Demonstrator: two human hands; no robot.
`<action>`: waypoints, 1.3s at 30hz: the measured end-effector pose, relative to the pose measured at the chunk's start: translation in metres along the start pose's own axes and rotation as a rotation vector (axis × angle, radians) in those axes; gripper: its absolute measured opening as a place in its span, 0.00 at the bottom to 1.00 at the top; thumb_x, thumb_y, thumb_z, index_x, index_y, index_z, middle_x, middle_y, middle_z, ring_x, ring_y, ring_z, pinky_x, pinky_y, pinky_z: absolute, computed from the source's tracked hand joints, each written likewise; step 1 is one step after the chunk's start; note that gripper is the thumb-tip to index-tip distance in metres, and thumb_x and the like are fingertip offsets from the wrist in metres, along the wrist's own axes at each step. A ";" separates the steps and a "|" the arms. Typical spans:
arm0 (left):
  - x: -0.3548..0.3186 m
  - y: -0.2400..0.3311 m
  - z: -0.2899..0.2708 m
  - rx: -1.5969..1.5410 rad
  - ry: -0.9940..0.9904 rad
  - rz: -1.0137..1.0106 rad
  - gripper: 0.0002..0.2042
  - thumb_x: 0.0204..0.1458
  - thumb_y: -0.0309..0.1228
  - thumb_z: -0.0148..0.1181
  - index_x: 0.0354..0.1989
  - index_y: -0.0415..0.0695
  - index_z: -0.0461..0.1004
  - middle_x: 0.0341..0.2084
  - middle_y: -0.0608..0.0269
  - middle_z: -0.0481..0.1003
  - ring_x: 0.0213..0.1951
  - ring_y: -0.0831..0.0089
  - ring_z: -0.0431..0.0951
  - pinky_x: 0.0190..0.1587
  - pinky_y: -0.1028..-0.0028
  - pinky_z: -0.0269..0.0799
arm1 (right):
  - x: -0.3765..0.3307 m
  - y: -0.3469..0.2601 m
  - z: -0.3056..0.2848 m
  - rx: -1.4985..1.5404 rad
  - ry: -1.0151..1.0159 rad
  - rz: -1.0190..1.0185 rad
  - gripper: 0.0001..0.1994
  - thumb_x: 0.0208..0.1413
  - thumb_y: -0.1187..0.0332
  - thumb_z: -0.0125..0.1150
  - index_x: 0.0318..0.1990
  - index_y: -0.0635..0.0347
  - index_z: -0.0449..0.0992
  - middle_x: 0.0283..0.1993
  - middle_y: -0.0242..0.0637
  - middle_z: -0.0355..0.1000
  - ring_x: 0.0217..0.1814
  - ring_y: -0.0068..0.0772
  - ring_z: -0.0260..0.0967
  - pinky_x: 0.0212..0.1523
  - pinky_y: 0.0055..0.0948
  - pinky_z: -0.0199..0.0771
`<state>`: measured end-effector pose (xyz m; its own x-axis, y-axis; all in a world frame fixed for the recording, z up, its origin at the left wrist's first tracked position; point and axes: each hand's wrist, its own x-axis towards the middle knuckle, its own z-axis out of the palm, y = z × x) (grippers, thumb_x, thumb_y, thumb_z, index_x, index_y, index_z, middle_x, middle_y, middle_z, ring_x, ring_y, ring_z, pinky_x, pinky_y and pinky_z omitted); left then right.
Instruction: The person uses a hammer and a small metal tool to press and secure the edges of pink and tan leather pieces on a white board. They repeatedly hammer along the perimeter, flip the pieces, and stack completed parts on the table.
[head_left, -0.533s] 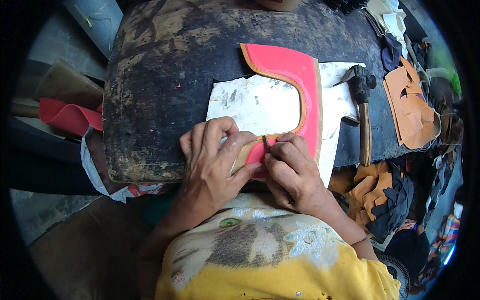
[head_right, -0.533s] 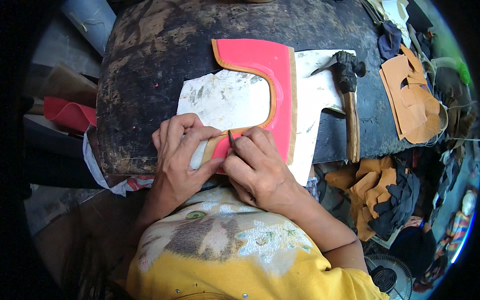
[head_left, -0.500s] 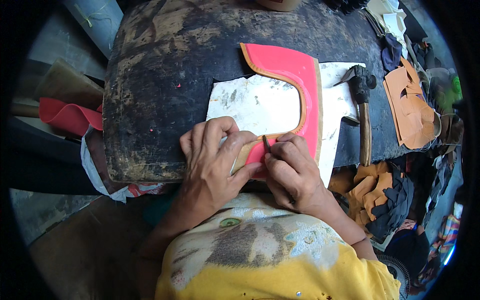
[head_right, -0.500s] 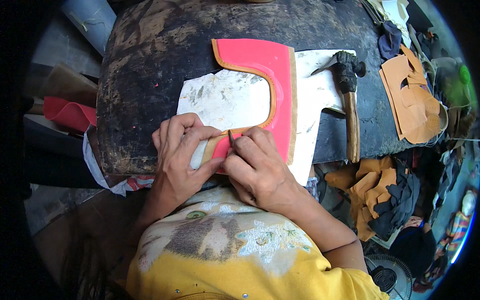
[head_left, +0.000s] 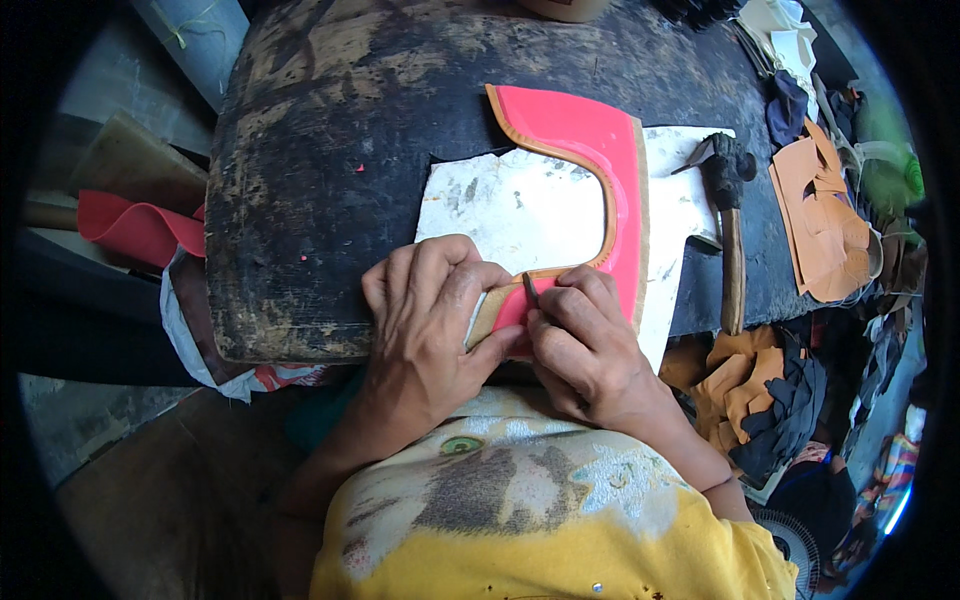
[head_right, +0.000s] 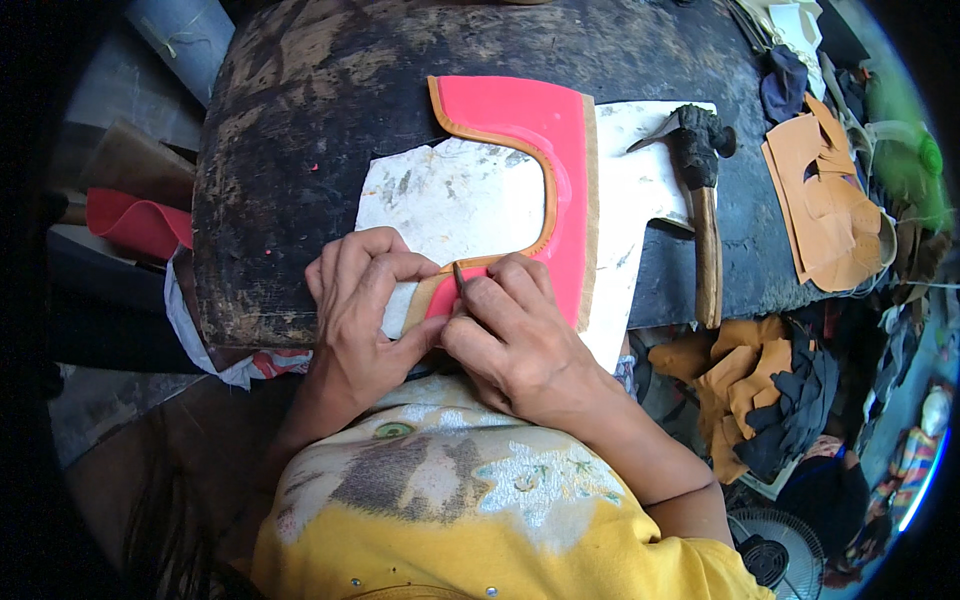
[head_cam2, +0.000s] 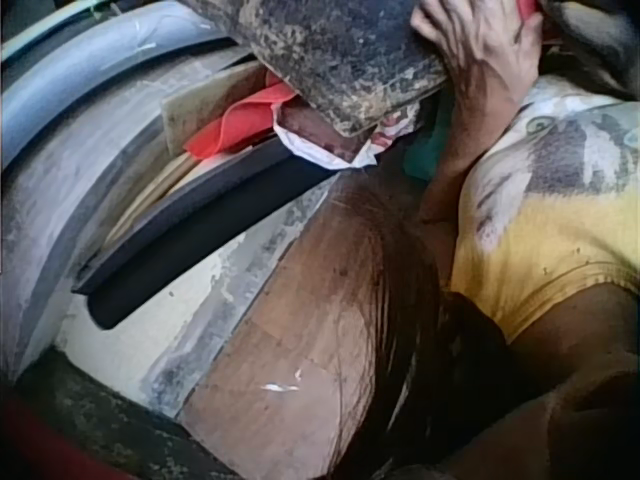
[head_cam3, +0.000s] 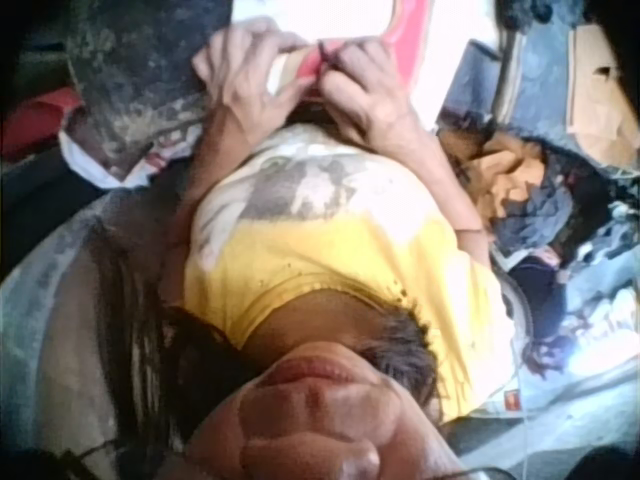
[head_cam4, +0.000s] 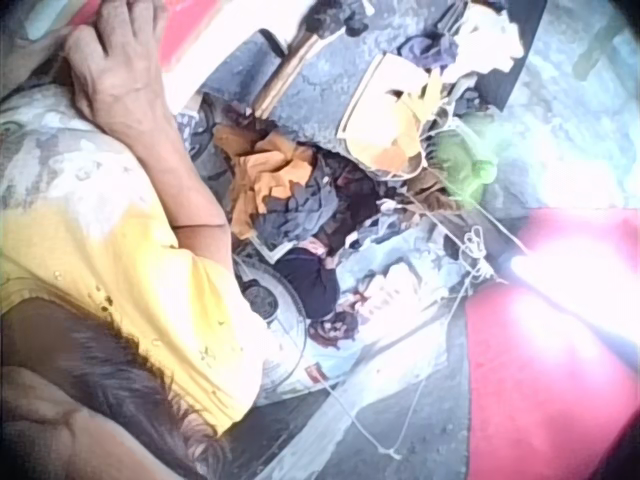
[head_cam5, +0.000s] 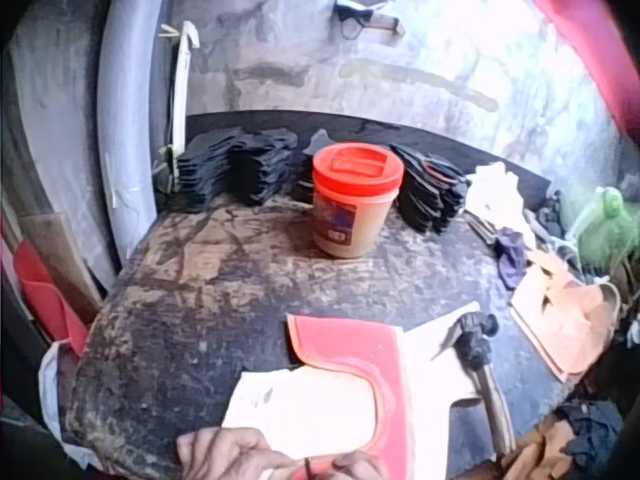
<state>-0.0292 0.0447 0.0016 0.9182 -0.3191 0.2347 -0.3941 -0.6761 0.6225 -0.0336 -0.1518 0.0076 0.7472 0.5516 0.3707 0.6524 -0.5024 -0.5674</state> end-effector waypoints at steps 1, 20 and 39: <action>0.000 0.000 0.000 0.007 0.006 0.014 0.24 0.37 0.34 0.76 0.46 0.48 0.77 0.45 0.61 0.70 0.51 0.61 0.68 0.56 0.58 0.55 | 0.000 0.000 -0.001 0.019 -0.005 0.000 0.10 0.43 0.74 0.67 0.32 0.60 0.72 0.38 0.43 0.65 0.41 0.46 0.65 0.47 0.42 0.68; -0.004 0.002 0.000 0.022 0.001 0.026 0.23 0.42 0.33 0.73 0.48 0.46 0.75 0.45 0.60 0.70 0.51 0.60 0.69 0.56 0.56 0.54 | -0.001 0.004 0.000 0.029 -0.012 -0.044 0.09 0.46 0.72 0.65 0.34 0.58 0.71 0.37 0.40 0.65 0.42 0.43 0.65 0.48 0.41 0.66; -0.011 0.005 0.001 0.039 0.017 0.059 0.22 0.45 0.31 0.71 0.50 0.46 0.73 0.42 0.60 0.71 0.47 0.60 0.70 0.53 0.55 0.53 | -0.002 0.006 0.001 0.016 -0.020 -0.077 0.09 0.46 0.72 0.66 0.32 0.57 0.70 0.38 0.41 0.65 0.43 0.44 0.65 0.49 0.44 0.66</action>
<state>-0.0415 0.0442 0.0013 0.8938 -0.3477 0.2832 -0.4484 -0.6821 0.5777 -0.0317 -0.1552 0.0030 0.6919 0.6017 0.3990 0.7059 -0.4475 -0.5491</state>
